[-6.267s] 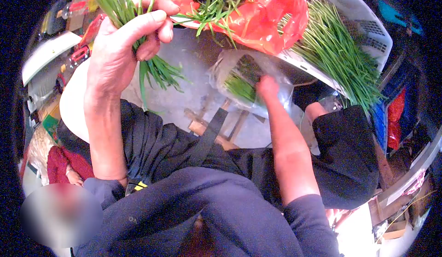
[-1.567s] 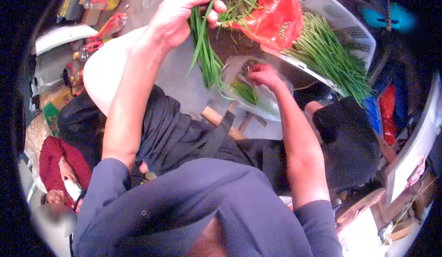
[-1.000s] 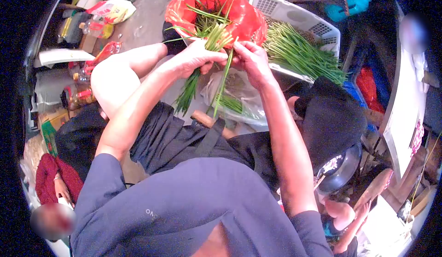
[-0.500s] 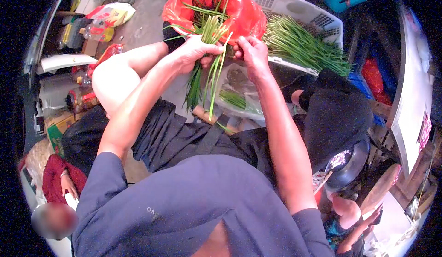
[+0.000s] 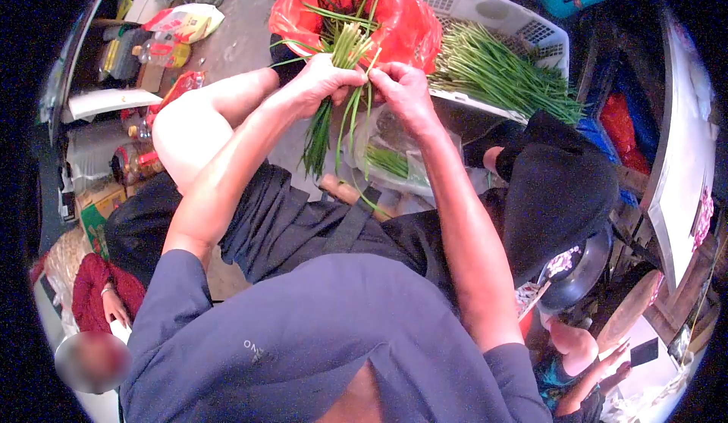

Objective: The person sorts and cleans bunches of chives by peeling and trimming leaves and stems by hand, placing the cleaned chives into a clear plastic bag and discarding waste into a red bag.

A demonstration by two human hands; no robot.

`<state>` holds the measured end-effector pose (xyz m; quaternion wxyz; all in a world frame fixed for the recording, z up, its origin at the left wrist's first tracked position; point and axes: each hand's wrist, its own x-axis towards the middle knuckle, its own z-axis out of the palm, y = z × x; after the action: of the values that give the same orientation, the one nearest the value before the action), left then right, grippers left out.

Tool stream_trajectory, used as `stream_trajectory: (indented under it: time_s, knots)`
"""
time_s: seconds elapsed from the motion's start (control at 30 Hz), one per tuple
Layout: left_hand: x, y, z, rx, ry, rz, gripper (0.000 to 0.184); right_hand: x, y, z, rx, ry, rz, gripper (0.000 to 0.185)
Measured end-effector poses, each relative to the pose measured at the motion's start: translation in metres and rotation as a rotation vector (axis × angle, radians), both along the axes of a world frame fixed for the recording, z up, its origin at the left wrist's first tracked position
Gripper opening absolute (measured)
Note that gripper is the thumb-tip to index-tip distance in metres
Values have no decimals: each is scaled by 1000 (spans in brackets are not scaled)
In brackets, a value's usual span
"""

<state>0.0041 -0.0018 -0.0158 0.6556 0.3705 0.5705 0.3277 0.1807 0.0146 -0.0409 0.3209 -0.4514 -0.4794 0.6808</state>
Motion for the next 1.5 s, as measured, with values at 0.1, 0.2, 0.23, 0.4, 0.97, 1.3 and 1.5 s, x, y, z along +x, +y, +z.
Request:
stream_trajectory:
  time_s: [0.1,0.2,0.23,0.4,0.97,1.3,1.5]
  knots:
    - [2,-2,6,0,21,1,8,1,1,-4,133,-100,-5,21]
    - [0,-2,7,-19,13,-19,7,4,4,-3,199,-189,-61,20]
    - [0,-2,7,-19,13,-19,7,6,6,-1,171,-185,-102,19]
    - [-3,1,6,-38,-26,3,10,17,19,2,48,-64,-359,18]
    - [-20,3,30,-37,-277,24,13,-32,92,44,186,194,-403,18]
    - [-16,8,29,17,-255,102,12,-21,52,37,36,42,-137,29]
    - [-13,8,20,40,-251,85,11,-25,32,33,-7,77,11,24]
